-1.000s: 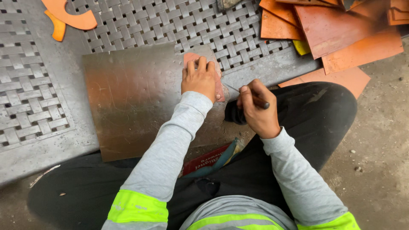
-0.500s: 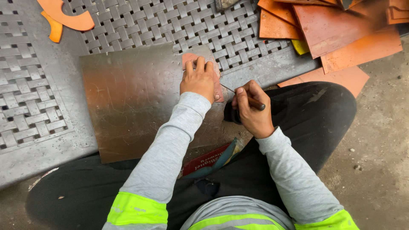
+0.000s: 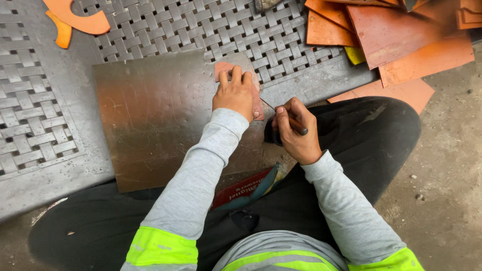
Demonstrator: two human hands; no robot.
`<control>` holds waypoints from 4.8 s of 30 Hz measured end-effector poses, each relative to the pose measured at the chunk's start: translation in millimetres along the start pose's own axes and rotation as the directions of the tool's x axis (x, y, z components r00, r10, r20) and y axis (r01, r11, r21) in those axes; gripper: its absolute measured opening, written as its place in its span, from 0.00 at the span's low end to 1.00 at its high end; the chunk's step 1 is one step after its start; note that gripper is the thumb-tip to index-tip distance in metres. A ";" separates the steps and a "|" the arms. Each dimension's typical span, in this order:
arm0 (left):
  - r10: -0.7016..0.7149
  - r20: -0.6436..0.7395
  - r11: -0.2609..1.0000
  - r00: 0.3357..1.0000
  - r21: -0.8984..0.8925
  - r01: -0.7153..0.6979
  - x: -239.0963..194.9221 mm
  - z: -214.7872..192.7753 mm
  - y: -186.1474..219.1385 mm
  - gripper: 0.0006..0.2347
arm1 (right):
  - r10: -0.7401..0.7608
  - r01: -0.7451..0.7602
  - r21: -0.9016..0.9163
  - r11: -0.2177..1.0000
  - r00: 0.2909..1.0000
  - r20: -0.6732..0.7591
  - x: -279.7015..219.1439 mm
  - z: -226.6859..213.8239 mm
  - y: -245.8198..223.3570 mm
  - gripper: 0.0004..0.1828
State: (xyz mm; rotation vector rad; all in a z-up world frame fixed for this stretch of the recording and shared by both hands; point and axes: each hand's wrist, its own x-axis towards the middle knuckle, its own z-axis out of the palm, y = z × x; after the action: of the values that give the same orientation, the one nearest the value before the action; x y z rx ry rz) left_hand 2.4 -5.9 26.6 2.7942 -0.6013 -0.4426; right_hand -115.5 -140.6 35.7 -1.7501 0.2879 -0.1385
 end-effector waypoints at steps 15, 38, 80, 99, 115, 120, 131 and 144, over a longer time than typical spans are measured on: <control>0.019 -0.041 0.997 0.999 0.074 -0.016 0.1 1.3 -2.1 0.35 | 0.061 -0.068 0.106 0.992 0.996 0.070 0.3 -5.3 4.8 0.10; -0.045 0.259 0.908 0.965 0.412 -0.068 75.6 27.9 11.6 0.21 | -0.454 0.528 -0.362 0.768 0.848 0.274 -21.8 35.2 -11.1 0.10; -0.268 0.313 0.959 0.911 0.179 0.221 54.8 26.0 49.1 0.26 | -0.150 0.333 -0.289 0.898 0.846 0.511 181.1 59.6 -60.2 0.15; -0.225 0.251 0.969 0.942 0.162 0.188 52.3 28.5 45.9 0.23 | -0.043 0.320 -0.364 0.875 0.799 0.600 215.7 92.9 -30.5 0.20; -0.333 0.203 0.941 0.921 0.003 0.340 49.1 37.3 45.0 0.13 | -0.226 0.581 -0.346 0.737 0.694 0.683 225.3 95.1 -54.3 0.12; -0.312 0.017 0.948 0.950 0.067 0.310 41.7 47.9 42.1 0.10 | -0.365 0.605 -0.408 0.684 0.768 0.527 221.0 70.7 -61.2 0.13; -0.164 -0.174 0.986 0.971 -0.050 0.158 13.1 31.8 7.2 0.19 | -0.246 0.246 0.012 0.969 0.969 0.034 108.1 -32.9 -37.9 0.05; -0.207 -0.072 0.931 0.976 -0.321 0.173 -16.8 -2.2 -26.8 0.60 | -0.426 0.578 -0.239 0.780 0.770 0.475 63.2 7.0 -31.7 0.11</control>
State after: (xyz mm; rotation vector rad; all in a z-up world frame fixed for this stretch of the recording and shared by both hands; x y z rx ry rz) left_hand -1.9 25.4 24.6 2.5575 -0.2130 -0.3865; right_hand -49.3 -145.4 61.1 -2.1555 -0.5150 -0.1226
